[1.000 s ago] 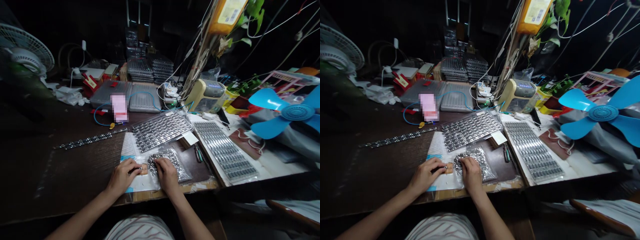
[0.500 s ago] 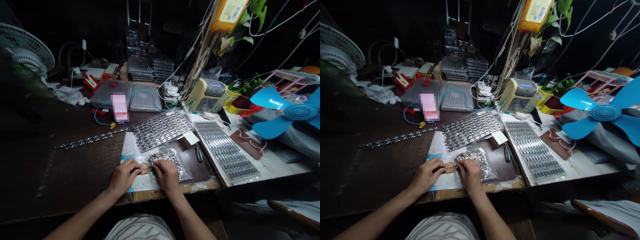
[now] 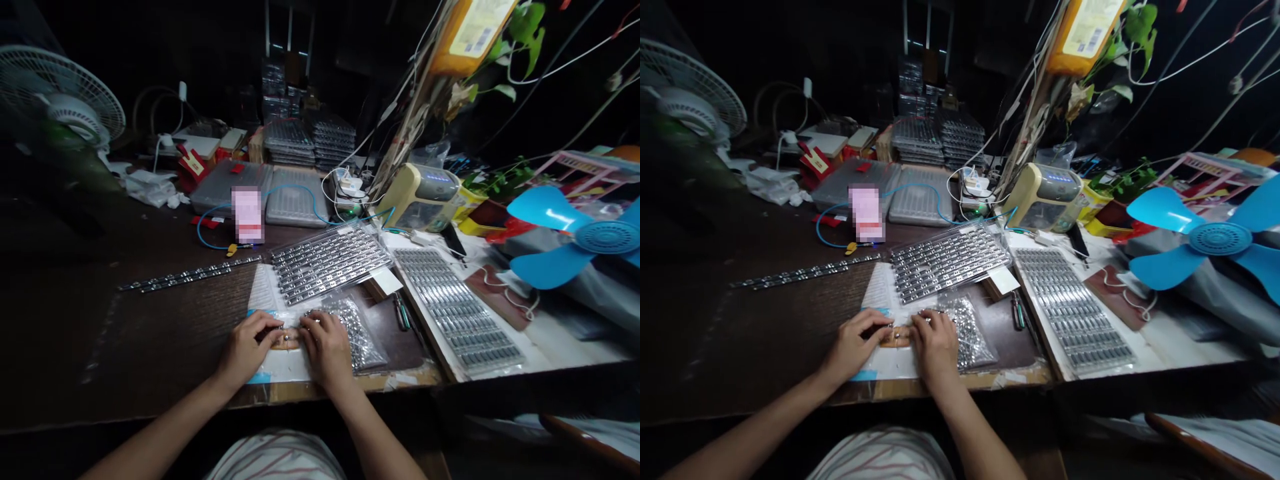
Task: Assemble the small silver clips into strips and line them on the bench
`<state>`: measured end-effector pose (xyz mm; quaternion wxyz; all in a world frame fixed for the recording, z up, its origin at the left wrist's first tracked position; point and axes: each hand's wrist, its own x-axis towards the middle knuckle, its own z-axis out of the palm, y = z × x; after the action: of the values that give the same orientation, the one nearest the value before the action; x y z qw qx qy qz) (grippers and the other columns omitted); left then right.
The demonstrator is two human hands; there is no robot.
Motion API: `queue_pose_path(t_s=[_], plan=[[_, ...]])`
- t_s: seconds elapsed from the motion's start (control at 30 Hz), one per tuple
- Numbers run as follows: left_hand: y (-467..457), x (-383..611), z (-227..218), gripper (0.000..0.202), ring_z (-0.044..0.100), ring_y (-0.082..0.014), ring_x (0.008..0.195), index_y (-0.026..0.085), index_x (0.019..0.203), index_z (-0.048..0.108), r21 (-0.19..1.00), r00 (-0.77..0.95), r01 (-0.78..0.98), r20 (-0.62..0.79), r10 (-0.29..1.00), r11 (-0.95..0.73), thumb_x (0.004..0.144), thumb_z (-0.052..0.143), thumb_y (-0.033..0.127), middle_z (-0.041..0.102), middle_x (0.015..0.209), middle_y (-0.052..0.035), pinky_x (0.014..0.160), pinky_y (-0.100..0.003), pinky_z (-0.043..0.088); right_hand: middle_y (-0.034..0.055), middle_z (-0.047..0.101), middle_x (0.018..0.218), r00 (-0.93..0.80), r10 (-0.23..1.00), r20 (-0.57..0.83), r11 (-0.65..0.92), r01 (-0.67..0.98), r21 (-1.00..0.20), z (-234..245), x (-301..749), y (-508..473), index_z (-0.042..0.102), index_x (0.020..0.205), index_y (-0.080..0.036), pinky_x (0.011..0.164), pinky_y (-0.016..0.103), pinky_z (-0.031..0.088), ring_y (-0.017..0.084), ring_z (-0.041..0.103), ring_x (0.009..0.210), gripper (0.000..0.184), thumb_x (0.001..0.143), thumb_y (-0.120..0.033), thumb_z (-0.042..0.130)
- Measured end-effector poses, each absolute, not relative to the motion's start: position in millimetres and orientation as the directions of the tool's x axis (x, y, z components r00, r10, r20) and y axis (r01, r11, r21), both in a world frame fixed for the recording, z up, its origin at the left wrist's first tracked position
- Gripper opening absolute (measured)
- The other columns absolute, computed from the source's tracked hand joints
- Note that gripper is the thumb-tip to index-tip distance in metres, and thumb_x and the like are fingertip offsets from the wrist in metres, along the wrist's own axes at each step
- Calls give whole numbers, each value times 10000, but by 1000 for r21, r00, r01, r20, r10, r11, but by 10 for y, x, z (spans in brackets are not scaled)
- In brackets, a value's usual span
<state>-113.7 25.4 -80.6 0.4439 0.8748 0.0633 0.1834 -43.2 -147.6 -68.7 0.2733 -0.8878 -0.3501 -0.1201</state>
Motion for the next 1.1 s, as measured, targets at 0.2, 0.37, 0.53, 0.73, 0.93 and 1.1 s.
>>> queue_pose_path(t_s=[0.2,0.37,0.53,0.73,0.93,1.1], plan=[[272,-1099,-728,143,633,-176,842,208,868,701,802,925,-25,245,291,-597,840,567,251,679,878,-37,742,-284,494,56,641,944,717,583,382,-602,697,-389,-747,-295,-1662,666,964,-236,746,337,446,211,552,864,120,875,-217,589],[219,-1044,-634,133,626,-169,828,208,871,698,779,938,-58,256,232,-624,837,576,245,663,865,-33,745,-277,483,47,627,891,750,503,429,-587,661,-467,-813,-308,-1671,658,900,-219,770,320,444,189,554,849,141,917,-213,519],[63,-1044,-656,130,610,-168,830,221,890,703,728,959,-121,262,111,-675,849,581,241,655,860,-38,772,-289,475,59,641,921,757,449,475,-557,652,-514,-793,-312,-1682,657,963,-222,780,319,461,186,575,867,189,926,-199,473],[13,-1057,-723,122,605,-169,822,225,886,703,677,952,-162,299,67,-718,850,586,224,661,844,-40,765,-290,475,49,638,899,762,455,460,-549,647,-529,-791,-316,-1688,637,916,-220,778,314,460,187,574,864,151,895,-168,496],[35,-1035,-738,108,608,-172,820,230,868,703,676,957,-162,287,54,-719,848,597,229,672,843,-34,770,-295,471,42,631,873,768,466,440,-541,641,-545,-791,-314,-1684,621,895,-218,769,312,450,188,560,854,143,897,-158,491],[-8,-1066,-760,96,606,-171,813,224,860,699,686,958,-166,282,49,-708,837,607,211,670,828,-31,763,-293,469,47,633,888,771,451,451,-517,637,-572,-799,-306,-1688,617,935,-216,774,316,456,188,568,867,147,910,-173,479]])
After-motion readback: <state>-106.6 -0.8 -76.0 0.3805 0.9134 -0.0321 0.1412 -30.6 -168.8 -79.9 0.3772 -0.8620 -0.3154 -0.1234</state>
